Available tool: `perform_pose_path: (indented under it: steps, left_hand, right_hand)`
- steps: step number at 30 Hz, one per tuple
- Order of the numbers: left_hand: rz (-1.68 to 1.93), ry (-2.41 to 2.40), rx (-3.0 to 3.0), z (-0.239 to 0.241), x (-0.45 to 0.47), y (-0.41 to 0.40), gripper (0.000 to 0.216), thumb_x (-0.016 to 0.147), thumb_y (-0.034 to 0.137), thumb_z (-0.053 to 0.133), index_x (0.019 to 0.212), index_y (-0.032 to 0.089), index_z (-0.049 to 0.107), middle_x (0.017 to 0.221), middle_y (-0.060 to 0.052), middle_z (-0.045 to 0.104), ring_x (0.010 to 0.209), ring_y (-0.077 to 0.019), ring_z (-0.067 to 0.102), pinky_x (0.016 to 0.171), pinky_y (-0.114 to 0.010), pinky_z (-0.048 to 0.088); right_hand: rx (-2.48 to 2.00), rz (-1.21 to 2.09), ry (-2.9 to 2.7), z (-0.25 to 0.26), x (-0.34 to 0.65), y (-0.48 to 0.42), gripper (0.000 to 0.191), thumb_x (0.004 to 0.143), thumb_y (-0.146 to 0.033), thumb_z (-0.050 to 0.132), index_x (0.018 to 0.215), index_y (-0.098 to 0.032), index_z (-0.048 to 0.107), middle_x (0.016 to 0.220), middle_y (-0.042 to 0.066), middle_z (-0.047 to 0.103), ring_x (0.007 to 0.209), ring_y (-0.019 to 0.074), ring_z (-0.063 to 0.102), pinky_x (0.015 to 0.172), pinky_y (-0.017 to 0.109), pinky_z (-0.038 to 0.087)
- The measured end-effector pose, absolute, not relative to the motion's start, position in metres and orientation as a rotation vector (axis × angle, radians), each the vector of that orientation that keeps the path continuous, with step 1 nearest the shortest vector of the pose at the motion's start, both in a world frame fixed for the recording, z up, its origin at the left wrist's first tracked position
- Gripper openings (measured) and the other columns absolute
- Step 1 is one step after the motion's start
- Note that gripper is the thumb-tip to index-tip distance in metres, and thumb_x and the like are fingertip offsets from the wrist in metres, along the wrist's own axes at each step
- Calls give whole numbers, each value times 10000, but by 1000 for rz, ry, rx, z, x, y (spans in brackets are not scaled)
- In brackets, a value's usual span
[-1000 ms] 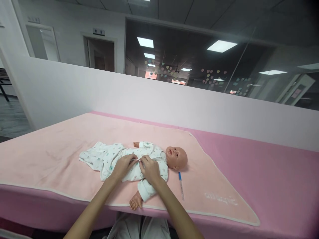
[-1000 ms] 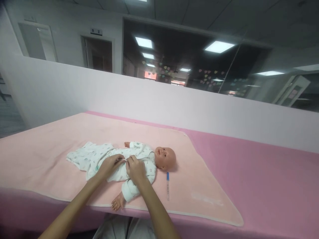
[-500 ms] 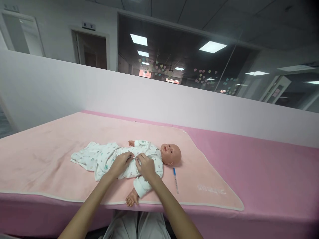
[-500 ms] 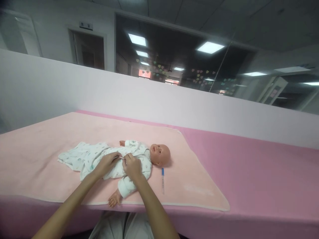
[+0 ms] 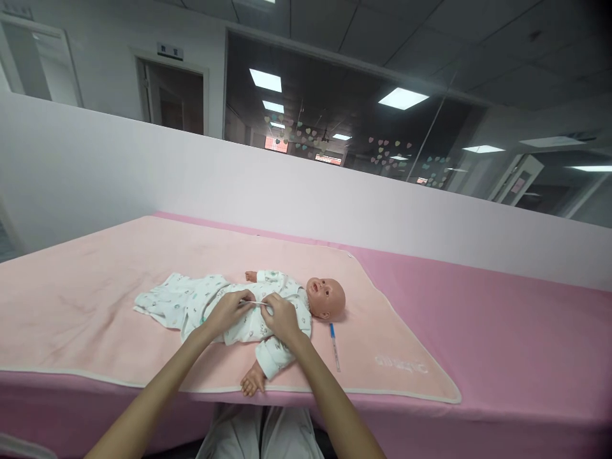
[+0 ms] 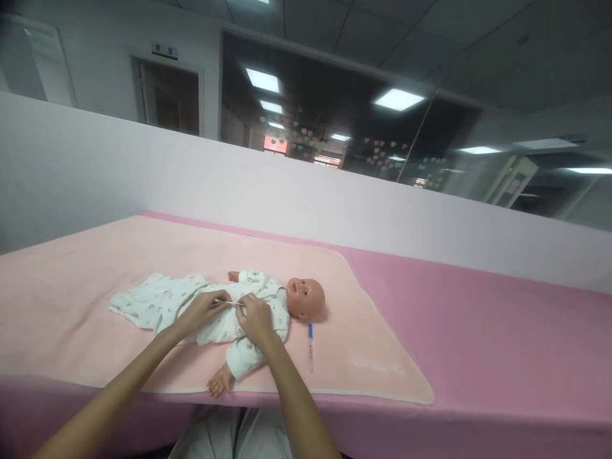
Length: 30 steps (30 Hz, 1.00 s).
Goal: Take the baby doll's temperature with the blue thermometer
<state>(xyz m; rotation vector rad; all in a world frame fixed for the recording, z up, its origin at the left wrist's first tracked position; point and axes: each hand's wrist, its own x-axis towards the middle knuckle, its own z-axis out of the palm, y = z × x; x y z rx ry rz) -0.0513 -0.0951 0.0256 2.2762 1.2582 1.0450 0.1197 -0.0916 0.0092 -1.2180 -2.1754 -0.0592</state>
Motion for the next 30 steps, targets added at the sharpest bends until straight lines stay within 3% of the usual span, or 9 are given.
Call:
perform_pose_path:
  steps: [7,15,20,26,30]
  left_hand:
    - [1018,1567,2464,18,-42,-90,192,824,295,458,767,198,614,765,-25,657,720,-189,597,604,-257,411]
    - [998,1524,2728,9,-37,-92,230,864,272,446,858,209,667,912,-27,686,864,-185,601,703,-272,442]
    - [870,1479,2833,23,-42,-92,179,821,216,482,775,211,655,771,-30,678,860,-218,574,736,-332,405]
    - [892,1567,2879,23,-31,-85,225,784,112,393,665,176,574,651,-60,583,690,-209,532,667,-354,391]
    - [941,1584,2675,47,-23,-110,207,781,129,391,823,193,583,763,-65,604,750,-237,560,685,-380,420]
  right_hand:
    - [-1178,85,-2140,12,127,-90,108,814,-183,512,835,-206,615,889,-1,623,803,114,574,695,199,388]
    - [-1191,183,-2092,16,128,-89,111,811,-203,528,803,-195,638,882,8,622,792,118,577,714,208,400]
    - [-1172,208,-2099,18,129,-88,106,812,-193,521,796,-192,625,863,5,617,787,116,578,716,206,406]
    - [-1138,195,-2114,17,135,-97,132,824,-188,488,807,-207,617,918,4,617,773,106,587,688,194,423]
    - [-1136,181,-2067,8,137,-103,155,817,-186,466,855,-211,614,1014,21,613,801,123,598,695,210,440]
